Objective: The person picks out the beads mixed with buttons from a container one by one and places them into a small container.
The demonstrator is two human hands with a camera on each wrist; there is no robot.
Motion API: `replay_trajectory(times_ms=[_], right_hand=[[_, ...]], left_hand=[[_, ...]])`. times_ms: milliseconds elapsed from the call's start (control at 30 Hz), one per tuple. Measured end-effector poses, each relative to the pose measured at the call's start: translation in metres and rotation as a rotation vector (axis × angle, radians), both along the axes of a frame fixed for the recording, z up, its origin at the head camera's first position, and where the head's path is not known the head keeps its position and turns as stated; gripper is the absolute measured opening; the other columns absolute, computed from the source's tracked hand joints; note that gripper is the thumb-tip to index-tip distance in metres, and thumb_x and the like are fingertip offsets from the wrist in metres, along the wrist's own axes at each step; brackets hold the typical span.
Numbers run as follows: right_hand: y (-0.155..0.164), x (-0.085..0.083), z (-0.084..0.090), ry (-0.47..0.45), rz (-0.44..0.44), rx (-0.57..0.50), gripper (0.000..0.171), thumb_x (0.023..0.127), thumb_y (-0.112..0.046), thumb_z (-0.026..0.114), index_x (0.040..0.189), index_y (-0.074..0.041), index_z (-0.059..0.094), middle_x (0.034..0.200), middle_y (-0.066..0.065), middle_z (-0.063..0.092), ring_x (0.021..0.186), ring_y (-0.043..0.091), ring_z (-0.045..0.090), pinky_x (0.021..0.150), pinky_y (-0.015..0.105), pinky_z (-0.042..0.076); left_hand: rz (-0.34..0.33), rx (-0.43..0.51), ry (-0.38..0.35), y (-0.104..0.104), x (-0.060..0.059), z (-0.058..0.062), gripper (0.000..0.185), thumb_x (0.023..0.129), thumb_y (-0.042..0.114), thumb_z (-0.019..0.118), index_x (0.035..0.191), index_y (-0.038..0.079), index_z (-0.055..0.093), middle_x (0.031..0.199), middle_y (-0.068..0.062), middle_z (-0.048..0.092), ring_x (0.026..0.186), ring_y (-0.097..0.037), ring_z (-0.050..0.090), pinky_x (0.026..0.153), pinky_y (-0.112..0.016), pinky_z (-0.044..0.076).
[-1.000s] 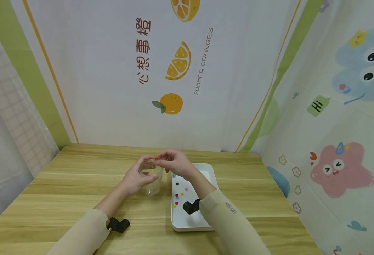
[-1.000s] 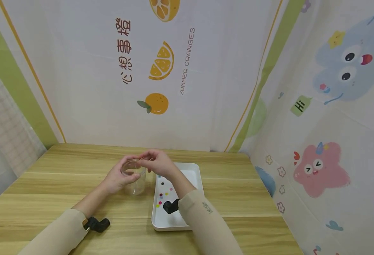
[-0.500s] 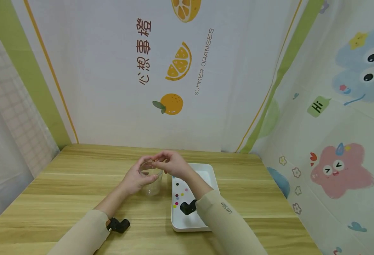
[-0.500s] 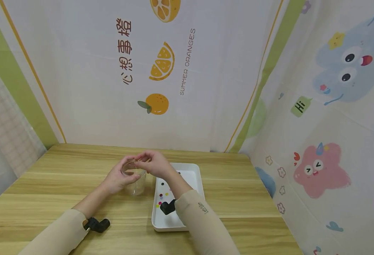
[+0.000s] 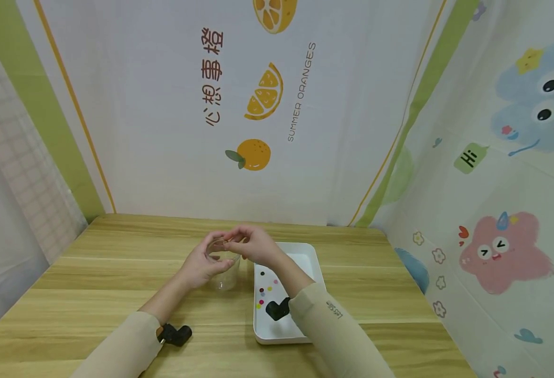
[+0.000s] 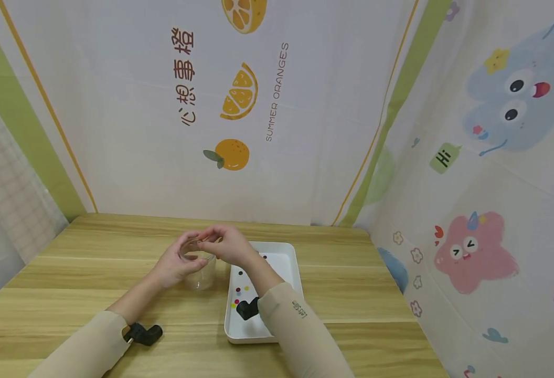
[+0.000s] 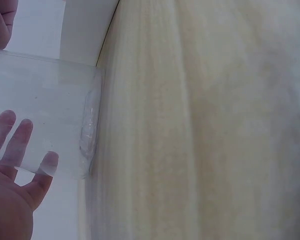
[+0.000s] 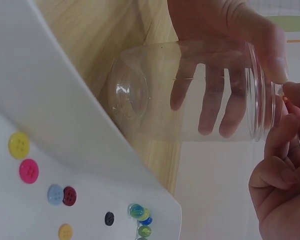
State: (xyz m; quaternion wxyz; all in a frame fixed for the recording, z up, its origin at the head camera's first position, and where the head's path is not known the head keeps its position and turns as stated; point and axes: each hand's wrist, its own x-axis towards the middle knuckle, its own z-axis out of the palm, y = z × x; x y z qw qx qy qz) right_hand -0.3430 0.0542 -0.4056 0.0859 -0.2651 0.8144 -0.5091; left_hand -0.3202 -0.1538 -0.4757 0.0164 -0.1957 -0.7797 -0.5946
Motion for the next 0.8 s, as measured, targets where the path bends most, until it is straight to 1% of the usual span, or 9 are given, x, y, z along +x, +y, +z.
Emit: replay_trajectory(times_ms=[133,233,367,433,533,667,800], right_hand=[[0.001,0.000,-0.001,-0.005,-0.003,-0.001,0.016,0.102,-0.017,0.078,0.115,-0.009,0.078,0.096,-0.003,0.075,0.072,0.010,0.059,0.063,0.026,0.051],[0.002,0.001,0.000,-0.015,-0.011,0.001,0.015,0.102,-0.019,0.078,0.115,-0.011,0.078,0.097,-0.003,0.075,0.075,0.014,0.060,0.067,0.031,0.052],[0.007,0.001,0.002,-0.041,-0.038,-0.001,0.016,0.103,-0.023,0.078,0.116,-0.015,0.079,0.099,-0.005,0.076,0.079,0.016,0.060,0.067,0.029,0.052],[0.010,0.002,0.002,-0.051,-0.050,-0.007,0.016,0.103,-0.025,0.079,0.116,-0.016,0.079,0.099,-0.005,0.076,0.079,0.015,0.060,0.067,0.029,0.051],[0.015,0.001,0.003,-0.055,-0.059,-0.019,0.018,0.102,-0.025,0.079,0.117,-0.015,0.079,0.100,-0.004,0.076,0.078,0.013,0.060,0.067,0.028,0.051],[0.022,-0.002,0.002,-0.052,-0.069,-0.032,0.023,0.103,-0.022,0.077,0.121,-0.009,0.078,0.099,-0.003,0.074,0.074,0.012,0.059,0.066,0.027,0.052],[0.031,-0.006,0.001,-0.055,-0.078,-0.046,0.025,0.103,-0.020,0.076,0.124,-0.007,0.077,0.101,-0.001,0.075,0.074,0.016,0.059,0.066,0.026,0.053]], left_hand=[[-0.003,0.004,0.014,0.000,0.000,0.000,0.067,0.097,0.011,0.082,0.155,0.011,0.047,0.154,-0.021,0.061,0.140,-0.044,0.060,0.114,-0.062,0.047],[-0.004,0.002,0.028,0.000,0.000,0.000,0.066,0.097,0.012,0.082,0.154,0.011,0.048,0.153,-0.020,0.062,0.140,-0.042,0.060,0.113,-0.060,0.048],[0.003,0.000,0.031,0.000,0.000,-0.001,0.066,0.097,0.012,0.083,0.153,0.011,0.049,0.152,-0.020,0.064,0.140,-0.042,0.060,0.112,-0.061,0.048],[0.005,0.002,0.030,0.001,0.000,-0.001,0.066,0.097,0.012,0.083,0.153,0.011,0.049,0.151,-0.020,0.064,0.139,-0.043,0.061,0.112,-0.062,0.048],[0.003,0.005,0.034,0.001,0.000,-0.001,0.066,0.097,0.012,0.083,0.154,0.011,0.048,0.150,-0.023,0.064,0.140,-0.044,0.061,0.112,-0.064,0.048],[0.000,0.017,0.042,0.002,-0.001,-0.002,0.067,0.097,0.010,0.082,0.154,0.008,0.048,0.149,-0.029,0.064,0.140,-0.046,0.061,0.112,-0.065,0.048],[0.005,0.025,0.042,0.002,-0.001,-0.002,0.068,0.095,0.008,0.083,0.154,0.007,0.049,0.148,-0.029,0.065,0.139,-0.046,0.061,0.112,-0.066,0.048]])
